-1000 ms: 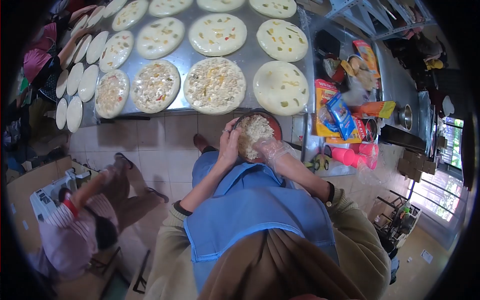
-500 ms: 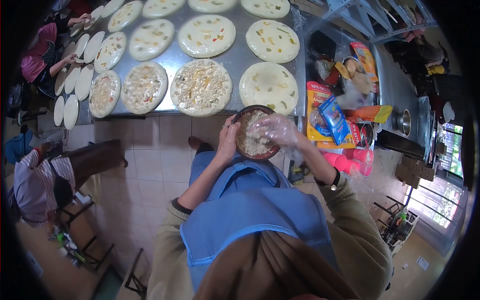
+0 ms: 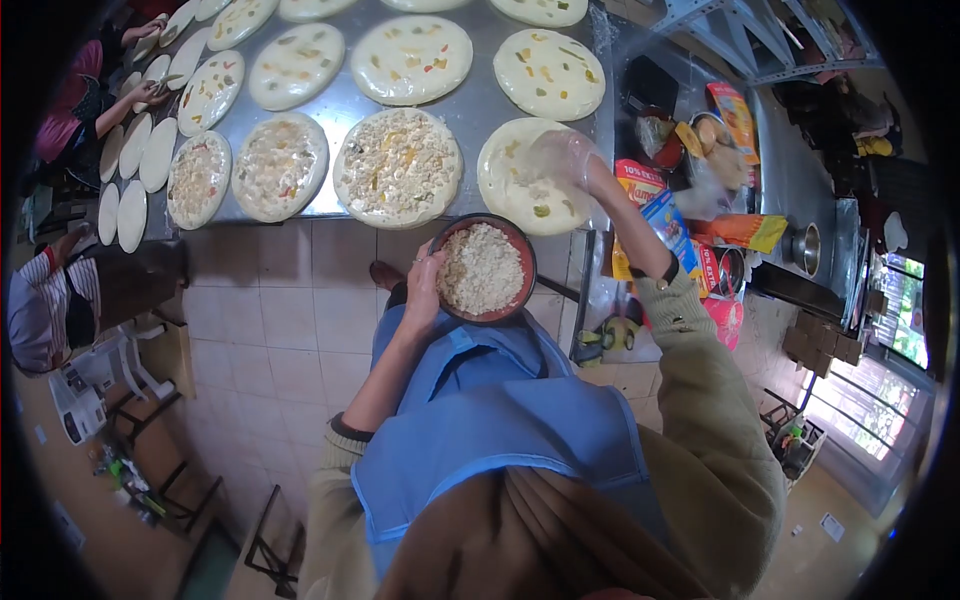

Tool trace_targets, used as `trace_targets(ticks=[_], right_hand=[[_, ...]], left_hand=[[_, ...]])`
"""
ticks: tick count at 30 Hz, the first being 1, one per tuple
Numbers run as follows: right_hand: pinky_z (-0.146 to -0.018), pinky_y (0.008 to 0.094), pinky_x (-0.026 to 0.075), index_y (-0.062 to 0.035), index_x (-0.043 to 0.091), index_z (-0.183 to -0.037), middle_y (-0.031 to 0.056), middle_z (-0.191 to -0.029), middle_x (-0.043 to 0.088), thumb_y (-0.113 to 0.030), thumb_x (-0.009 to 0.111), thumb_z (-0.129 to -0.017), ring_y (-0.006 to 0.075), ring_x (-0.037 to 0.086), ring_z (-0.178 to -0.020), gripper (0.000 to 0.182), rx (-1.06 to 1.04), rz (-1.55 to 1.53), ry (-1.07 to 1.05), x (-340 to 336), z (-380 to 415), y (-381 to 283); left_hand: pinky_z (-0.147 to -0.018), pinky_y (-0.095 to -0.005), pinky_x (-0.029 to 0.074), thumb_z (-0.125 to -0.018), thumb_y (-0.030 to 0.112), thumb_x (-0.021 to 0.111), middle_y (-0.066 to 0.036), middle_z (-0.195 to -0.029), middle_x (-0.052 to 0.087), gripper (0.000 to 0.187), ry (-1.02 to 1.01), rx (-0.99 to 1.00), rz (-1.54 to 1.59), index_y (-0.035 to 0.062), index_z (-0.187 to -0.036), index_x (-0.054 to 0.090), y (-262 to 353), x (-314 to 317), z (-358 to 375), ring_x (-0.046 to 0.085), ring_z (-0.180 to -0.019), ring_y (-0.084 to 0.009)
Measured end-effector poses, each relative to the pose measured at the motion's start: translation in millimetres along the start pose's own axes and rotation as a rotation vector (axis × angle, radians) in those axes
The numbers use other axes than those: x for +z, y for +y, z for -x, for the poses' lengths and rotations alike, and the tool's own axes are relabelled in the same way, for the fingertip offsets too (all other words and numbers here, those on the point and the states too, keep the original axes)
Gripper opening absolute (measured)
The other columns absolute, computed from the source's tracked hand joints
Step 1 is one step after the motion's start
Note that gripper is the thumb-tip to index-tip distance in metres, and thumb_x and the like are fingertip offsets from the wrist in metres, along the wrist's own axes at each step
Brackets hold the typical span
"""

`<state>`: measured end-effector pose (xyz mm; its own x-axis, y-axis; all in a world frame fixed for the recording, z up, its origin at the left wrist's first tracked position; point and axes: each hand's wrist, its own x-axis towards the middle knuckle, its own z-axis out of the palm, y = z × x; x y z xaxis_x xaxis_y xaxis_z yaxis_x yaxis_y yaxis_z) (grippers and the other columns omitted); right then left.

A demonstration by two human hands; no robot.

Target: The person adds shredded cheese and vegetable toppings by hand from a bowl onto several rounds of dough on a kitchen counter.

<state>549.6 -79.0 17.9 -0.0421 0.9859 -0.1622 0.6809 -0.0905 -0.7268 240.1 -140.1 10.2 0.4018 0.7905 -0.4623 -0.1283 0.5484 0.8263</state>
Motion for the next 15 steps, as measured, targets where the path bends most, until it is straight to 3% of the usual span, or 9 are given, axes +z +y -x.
trace_targets(ticks=[1, 4, 7, 10, 13, 15], right_hand=[[-0.067, 0.0296, 0.048, -0.0073, 0.064, -0.094, 0.0133, -0.082, 0.064, -0.009, 0.057, -0.074, 0.0201, 0.061, -0.073, 0.022, -0.076, 0.077, 0.058, 2, -5, 10], [-0.067, 0.0319, 0.049, -0.0065, 0.065, -0.094, 0.0163, -0.082, 0.064, -0.01, 0.055, -0.077, 0.0237, 0.062, -0.074, 0.02, 0.145, 0.167, 0.061, -6, -9, 21], [-0.07, 0.0344, 0.049, -0.006, 0.065, -0.094, 0.0197, -0.085, 0.063, -0.012, 0.054, -0.079, 0.0269, 0.062, -0.076, 0.019, 0.062, 0.083, 0.023, -19, 5, 24], [-0.071, 0.0345, 0.049, -0.0063, 0.066, -0.093, 0.0203, -0.087, 0.064, -0.012, 0.054, -0.08, 0.0272, 0.063, -0.078, 0.019, 0.134, 0.179, 0.048, -20, 23, 15], [-0.07, 0.0345, 0.049, -0.0048, 0.065, -0.092, 0.0187, -0.084, 0.064, -0.014, 0.054, -0.08, 0.0268, 0.062, -0.076, 0.018, 0.135, -0.071, 0.06, 11, 19, 84], [-0.069, 0.0343, 0.048, -0.0036, 0.065, -0.091, 0.0176, -0.082, 0.064, -0.015, 0.055, -0.08, 0.0267, 0.062, -0.074, 0.018, 0.141, -0.012, 0.055, 9, 26, 58]], left_hand=[[-0.094, -0.0282, 0.034, -0.091, 0.026, 0.036, -0.009, -0.111, 0.052, 0.038, 0.012, 0.018, -0.014, 0.0, -0.116, 0.046, -1, -2, 0, 0.048, -0.106, -0.0164], [-0.093, -0.0286, 0.035, -0.091, 0.027, 0.036, -0.008, -0.11, 0.052, 0.037, 0.071, -0.033, -0.002, 0.0004, -0.115, 0.046, 7, -3, 9, 0.048, -0.104, -0.0159], [-0.093, -0.0291, 0.035, -0.091, 0.026, 0.037, -0.008, -0.109, 0.052, 0.036, 0.098, -0.005, 0.004, 0.0006, -0.114, 0.047, -2, -9, 9, 0.048, -0.103, -0.0157], [-0.094, -0.0274, 0.033, -0.087, 0.019, 0.039, -0.011, -0.116, 0.051, 0.04, 0.095, -0.016, 0.013, -0.0044, -0.119, 0.045, -6, -13, 8, 0.046, -0.108, -0.0168], [-0.095, -0.0273, 0.032, -0.087, 0.019, 0.039, -0.011, -0.116, 0.05, 0.04, 0.075, -0.028, 0.028, -0.0045, -0.119, 0.046, -7, -12, 10, 0.045, -0.109, -0.0167], [-0.095, -0.0273, 0.033, -0.087, 0.019, 0.039, -0.01, -0.116, 0.05, 0.04, 0.063, -0.018, 0.023, -0.0044, -0.119, 0.046, -10, -12, 10, 0.046, -0.108, -0.0168]])
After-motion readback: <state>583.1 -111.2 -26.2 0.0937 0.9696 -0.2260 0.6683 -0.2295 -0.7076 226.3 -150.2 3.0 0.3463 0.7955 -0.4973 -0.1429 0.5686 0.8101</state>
